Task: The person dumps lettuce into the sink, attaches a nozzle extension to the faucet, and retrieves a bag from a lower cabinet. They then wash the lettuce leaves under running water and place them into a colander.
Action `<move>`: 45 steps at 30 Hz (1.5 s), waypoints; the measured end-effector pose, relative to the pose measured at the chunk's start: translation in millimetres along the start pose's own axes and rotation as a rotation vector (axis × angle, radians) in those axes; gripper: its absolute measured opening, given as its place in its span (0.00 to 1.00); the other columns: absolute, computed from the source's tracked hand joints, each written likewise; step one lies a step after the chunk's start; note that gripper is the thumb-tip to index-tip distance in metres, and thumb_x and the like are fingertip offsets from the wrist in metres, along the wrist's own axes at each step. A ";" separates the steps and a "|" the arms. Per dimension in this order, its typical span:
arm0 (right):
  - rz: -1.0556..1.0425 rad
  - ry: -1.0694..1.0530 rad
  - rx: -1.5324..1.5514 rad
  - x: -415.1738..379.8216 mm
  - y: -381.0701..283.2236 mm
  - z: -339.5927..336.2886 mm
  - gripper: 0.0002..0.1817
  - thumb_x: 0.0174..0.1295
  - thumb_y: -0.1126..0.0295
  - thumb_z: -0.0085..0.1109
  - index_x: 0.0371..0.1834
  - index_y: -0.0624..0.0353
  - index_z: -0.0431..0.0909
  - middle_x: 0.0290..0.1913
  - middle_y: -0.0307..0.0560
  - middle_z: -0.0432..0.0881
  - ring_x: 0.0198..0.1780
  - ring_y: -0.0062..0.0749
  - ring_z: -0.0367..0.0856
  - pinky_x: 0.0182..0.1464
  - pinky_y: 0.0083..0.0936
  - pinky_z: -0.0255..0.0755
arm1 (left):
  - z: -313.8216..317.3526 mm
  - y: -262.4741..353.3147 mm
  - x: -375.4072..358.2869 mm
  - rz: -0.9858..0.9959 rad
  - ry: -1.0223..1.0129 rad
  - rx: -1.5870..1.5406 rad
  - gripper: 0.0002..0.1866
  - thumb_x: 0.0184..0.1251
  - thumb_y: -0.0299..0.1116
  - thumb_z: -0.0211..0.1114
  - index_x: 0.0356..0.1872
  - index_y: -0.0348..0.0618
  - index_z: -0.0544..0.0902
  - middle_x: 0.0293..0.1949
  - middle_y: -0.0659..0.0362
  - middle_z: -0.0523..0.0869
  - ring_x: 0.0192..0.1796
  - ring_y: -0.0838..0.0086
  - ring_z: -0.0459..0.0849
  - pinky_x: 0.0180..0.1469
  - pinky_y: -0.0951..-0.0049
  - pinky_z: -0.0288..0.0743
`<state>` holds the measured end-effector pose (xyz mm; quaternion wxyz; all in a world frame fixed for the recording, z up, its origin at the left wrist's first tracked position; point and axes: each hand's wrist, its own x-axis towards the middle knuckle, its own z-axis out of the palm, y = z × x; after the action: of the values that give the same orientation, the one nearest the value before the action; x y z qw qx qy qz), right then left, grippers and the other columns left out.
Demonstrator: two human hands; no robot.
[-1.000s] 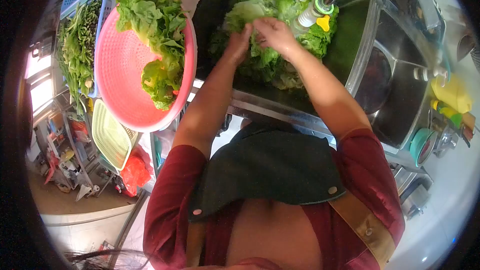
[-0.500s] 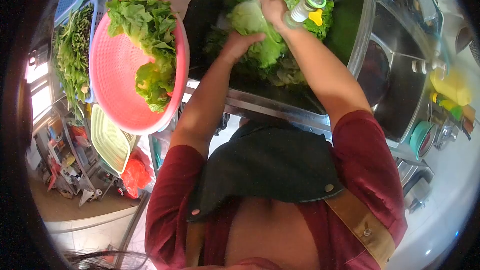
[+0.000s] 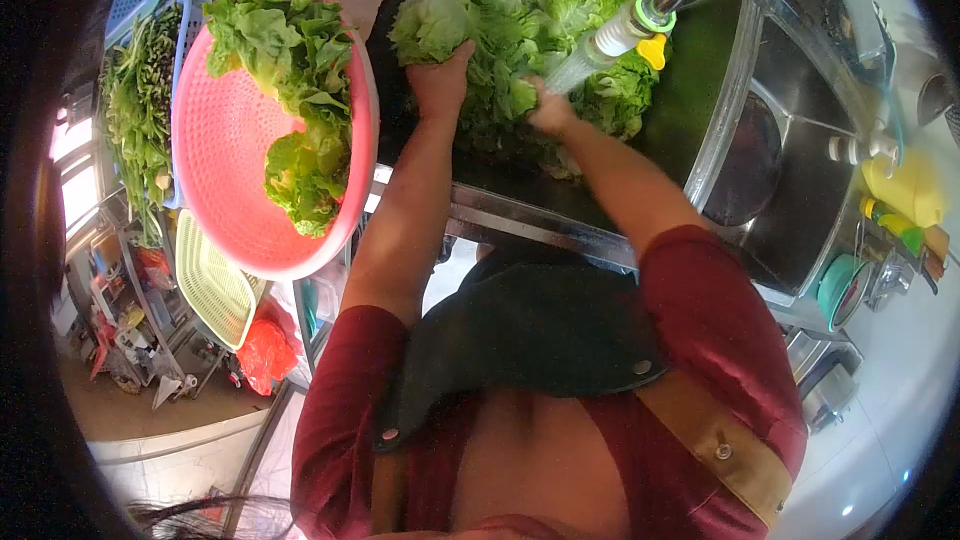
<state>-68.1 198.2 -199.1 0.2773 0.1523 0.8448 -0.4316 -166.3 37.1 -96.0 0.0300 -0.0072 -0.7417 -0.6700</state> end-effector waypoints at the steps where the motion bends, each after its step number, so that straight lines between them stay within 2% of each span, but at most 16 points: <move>1: -0.113 0.016 0.064 -6.3 4.8 -14.3 0.37 0.44 0.77 0.59 0.63 0.52 0.59 0.55 0.60 0.69 0.58 0.46 0.67 0.54 0.34 0.67 | 0.3 -4.5 1.0 0.005 0.036 0.012 0.30 0.41 0.25 0.72 0.50 0.33 0.70 0.50 0.52 0.77 0.52 0.65 0.76 0.55 0.69 0.67; 3: -0.337 0.037 0.189 -23.5 9.9 -48.3 0.34 0.45 0.77 0.57 0.60 0.57 0.62 0.55 0.59 0.69 0.57 0.44 0.69 0.53 0.33 0.68 | 0.5 -15.9 0.8 0.007 0.115 0.037 0.31 0.41 0.25 0.72 0.50 0.33 0.70 0.50 0.52 0.77 0.52 0.65 0.76 0.55 0.69 0.67; 5: -0.014 -0.087 0.223 -49.6 -2.2 -94.4 0.34 0.45 0.77 0.57 0.60 0.62 0.61 0.52 0.59 0.73 0.53 0.45 0.73 0.51 0.31 0.70 | 1.2 -14.5 -0.2 -0.022 0.118 0.078 0.31 0.40 0.26 0.72 0.50 0.34 0.70 0.50 0.52 0.77 0.52 0.65 0.76 0.55 0.69 0.67; 7: -0.220 0.154 -0.141 -73.8 8.7 -119.1 0.34 0.45 0.79 0.56 0.61 0.59 0.61 0.49 0.59 0.76 0.50 0.46 0.76 0.49 0.32 0.71 | 5.3 -8.6 0.8 -0.034 0.077 0.071 0.32 0.40 0.27 0.73 0.50 0.34 0.70 0.49 0.52 0.77 0.52 0.65 0.76 0.55 0.69 0.67; 9: -0.156 0.227 -0.433 -85.3 9.7 -134.5 0.33 0.46 0.80 0.54 0.62 0.55 0.62 0.47 0.60 0.76 0.49 0.47 0.77 0.49 0.33 0.72 | 9.6 -0.3 -3.2 -0.039 -0.010 0.020 0.31 0.40 0.28 0.73 0.50 0.34 0.71 0.49 0.51 0.77 0.52 0.65 0.76 0.54 0.68 0.68; 12: 0.212 0.134 -0.634 -88.5 3.8 -147.7 0.30 0.49 0.79 0.50 0.59 0.47 0.67 0.49 0.61 0.74 0.50 0.48 0.75 0.51 0.39 0.70 | 10.2 -4.4 -6.1 -0.076 -0.130 0.159 0.31 0.40 0.29 0.73 0.50 0.34 0.71 0.48 0.50 0.78 0.52 0.63 0.77 0.53 0.68 0.69; 15: 0.116 0.313 -0.641 -93.7 0.6 -163.5 0.28 0.49 0.76 0.52 0.58 0.47 0.68 0.46 0.59 0.76 0.49 0.46 0.75 0.51 0.38 0.69 | 8.7 2.9 -11.1 -0.202 -0.205 0.252 0.30 0.40 0.29 0.73 0.49 0.35 0.72 0.48 0.50 0.78 0.51 0.62 0.77 0.51 0.67 0.70; 19: 0.035 0.204 -0.157 -117.4 -56.6 -172.1 0.19 0.52 0.72 0.48 0.50 0.54 0.71 0.42 0.61 0.76 0.47 0.51 0.75 0.48 0.38 0.68 | 10.4 -7.4 -13.2 -0.326 -0.340 0.404 0.32 0.40 0.33 0.73 0.51 0.37 0.72 0.49 0.49 0.78 0.51 0.61 0.77 0.51 0.66 0.70; 23: -0.177 0.395 -0.304 -117.3 -87.2 -168.4 0.20 0.53 0.69 0.48 0.52 0.57 0.69 0.40 0.64 0.75 0.43 0.52 0.75 0.47 0.35 0.68 | 9.3 -13.2 -13.9 -0.437 -0.445 0.636 0.32 0.41 0.37 0.73 0.50 0.37 0.73 0.49 0.47 0.78 0.51 0.59 0.77 0.50 0.65 0.71; 27: -0.301 0.221 0.342 -108.1 -109.7 -163.6 0.20 0.56 0.75 0.49 0.54 0.57 0.69 0.43 0.48 0.78 0.46 0.34 0.75 0.51 0.26 0.67 | 10.2 -12.2 -10.5 -0.521 -0.510 0.616 0.30 0.41 0.36 0.73 0.49 0.37 0.75 0.48 0.48 0.78 0.49 0.60 0.78 0.48 0.63 0.72; 28: -0.333 0.172 0.374 -107.2 -109.6 -156.6 0.21 0.59 0.75 0.51 0.57 0.54 0.67 0.50 0.41 0.75 0.53 0.26 0.70 0.55 0.25 0.64 | 10.8 -11.6 -9.9 -0.569 -0.471 0.489 0.29 0.44 0.36 0.72 0.50 0.38 0.74 0.48 0.50 0.78 0.48 0.61 0.78 0.47 0.63 0.72; 32: -0.323 -0.006 0.680 -106.9 -96.6 -106.8 0.28 0.58 0.66 0.57 0.62 0.54 0.61 0.61 0.45 0.65 0.61 0.33 0.62 0.62 0.27 0.54 | 9.6 -32.2 -19.7 -0.780 -0.388 -0.019 0.24 0.53 0.37 0.64 0.51 0.39 0.73 0.46 0.55 0.79 0.46 0.65 0.78 0.45 0.64 0.72; 35: 0.028 0.166 0.791 -87.6 -90.8 -83.9 0.34 0.54 0.59 0.62 0.62 0.59 0.61 0.63 0.49 0.62 0.64 0.37 0.59 0.62 0.29 0.52 | 11.6 -14.1 -21.3 -0.854 -0.420 -0.279 0.21 0.58 0.37 0.58 0.52 0.40 0.72 0.45 0.57 0.79 0.44 0.67 0.78 0.45 0.65 0.72; 39: 0.369 -0.124 0.736 -76.1 -89.8 -101.7 0.40 0.46 0.57 0.68 0.60 0.65 0.62 0.61 0.53 0.65 0.65 0.40 0.57 0.63 0.31 0.51 | 18.1 -36.5 -20.2 -0.672 -0.449 -0.269 0.19 0.59 0.34 0.55 0.53 0.42 0.72 0.46 0.56 0.79 0.45 0.69 0.78 0.47 0.66 0.72; 42: 0.162 -0.071 0.825 -87.3 -97.9 -116.7 0.40 0.42 0.66 0.72 0.58 0.66 0.62 0.58 0.49 0.68 0.62 0.37 0.62 0.63 0.31 0.52 | 15.5 -13.2 -22.8 -0.536 -0.394 -0.165 0.19 0.61 0.35 0.55 0.53 0.41 0.71 0.47 0.55 0.78 0.48 0.68 0.77 0.49 0.64 0.72; 45: -0.025 0.134 0.843 -90.0 -106.9 -112.1 0.39 0.41 0.69 0.72 0.58 0.67 0.62 0.55 0.47 0.70 0.56 0.34 0.67 0.60 0.30 0.58 | 12.8 -13.9 -20.4 -0.689 -0.435 -0.644 0.22 0.61 0.36 0.56 0.55 0.39 0.69 0.50 0.54 0.76 0.51 0.64 0.76 0.51 0.62 0.71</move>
<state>-87.1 225.7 -23.1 0.1301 0.2698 0.6125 -0.7315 -147.1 49.0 -112.2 -0.3510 0.0894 -0.4464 -0.8183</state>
